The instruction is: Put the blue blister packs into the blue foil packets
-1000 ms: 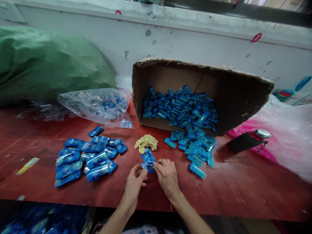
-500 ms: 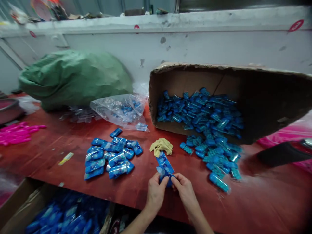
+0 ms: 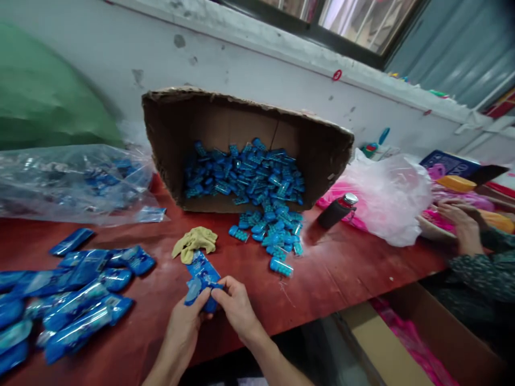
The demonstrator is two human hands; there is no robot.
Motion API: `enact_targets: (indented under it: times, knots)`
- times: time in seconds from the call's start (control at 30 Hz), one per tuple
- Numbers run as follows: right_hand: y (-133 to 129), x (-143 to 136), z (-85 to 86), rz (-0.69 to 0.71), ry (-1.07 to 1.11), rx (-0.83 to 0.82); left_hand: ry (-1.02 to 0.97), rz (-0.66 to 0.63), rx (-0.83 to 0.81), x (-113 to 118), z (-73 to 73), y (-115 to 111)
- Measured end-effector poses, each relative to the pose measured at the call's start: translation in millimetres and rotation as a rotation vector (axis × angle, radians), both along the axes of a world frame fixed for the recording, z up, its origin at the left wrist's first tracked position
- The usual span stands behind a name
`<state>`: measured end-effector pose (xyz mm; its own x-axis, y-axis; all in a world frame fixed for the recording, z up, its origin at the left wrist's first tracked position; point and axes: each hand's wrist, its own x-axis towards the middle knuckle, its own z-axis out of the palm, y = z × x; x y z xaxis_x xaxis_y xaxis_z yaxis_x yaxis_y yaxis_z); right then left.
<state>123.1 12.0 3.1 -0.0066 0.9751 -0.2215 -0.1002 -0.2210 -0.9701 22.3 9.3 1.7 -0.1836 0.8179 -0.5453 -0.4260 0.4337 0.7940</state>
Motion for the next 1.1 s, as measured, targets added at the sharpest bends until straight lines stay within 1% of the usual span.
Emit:
enact_targets:
  times: [0.03, 0.1, 0.13, 0.17, 0.23, 0.3, 0.4, 0.5, 0.57, 0.63, 0.67, 0.7, 0.73, 0.8, 0.87, 0.93, 1.03, 1.1]
  knots:
    - [-1, 1, 1.0, 0.013, 0.028, -0.003, 0.103, -0.008, -0.007, -2, 1.0, -1]
    - [-2, 1, 0.9, -0.007, 0.013, 0.019, 0.286, 0.004, -0.029, -4, 1.9, -2]
    - [-3, 1, -0.1, -0.033, -0.015, 0.032, 0.308, 0.024, -0.033, -3, 1.7, -2]
    - [-3, 0, -1.7, -0.058, -0.045, 0.043, 0.267, 0.045, -0.03, -2, 1.1, -1]
    - [-4, -2, -5.6, -0.088, -0.12, 0.074, 0.075, 0.068, -0.007, 3, -0.8, 1]
    - [-4, -3, -9.0, -0.095, -0.214, 0.118, -0.095, 0.041, -0.002, 8, -2.7, 3]
    - [-4, -2, -9.0, -0.093, -0.338, 0.194, -0.183, -0.076, -0.031, 8, -3.7, 3]
    - [-5, 11, -0.9, -0.03, -0.474, 0.247, -0.222, -0.207, -0.05, -1, -0.9, -1]
    - [-5, 32, 6.0, -0.002, -0.651, 0.298, -0.223, -0.216, -0.07, -8, 1.7, -4]
    - [-2, 61, 9.5, -0.079, -0.913, 0.359, -0.21, -0.174, -0.108, -13, 3.3, -7]
    - [0, 77, 9.4, -0.104, -1.083, 0.344, -0.207, -0.15, -0.129, -14, 3.6, -9]
    - [2, 91, 8.1, -0.144, -1.253, 0.282, -0.209, -0.132, -0.151, -15, 3.5, -10]
    - [5, 103, 6.2, -0.146, -1.397, 0.213, -0.217, -0.118, -0.171, -15, 3.1, -11]
    - [10, 117, 2.4, -0.07, -1.572, 0.113, -0.251, -0.099, -0.206, -13, 2.5, -12]
    - [13, 115, 1.4, 0.026, -1.651, 0.058, -0.297, -0.08, -0.243, -11, 2.8, -12]
    - [17, 103, 3.9, 0.096, -1.676, 0.052, -0.347, -0.063, -0.281, -8, 4.1, -11]
    - [21, 80, 11.1, 0.147, -1.655, 0.097, -0.399, -0.053, -0.325, -7, 7.1, -10]
    - [24, 67, 15.7, 0.152, -1.588, 0.12, -0.408, -0.046, -0.341, -7, 9.1, -9]
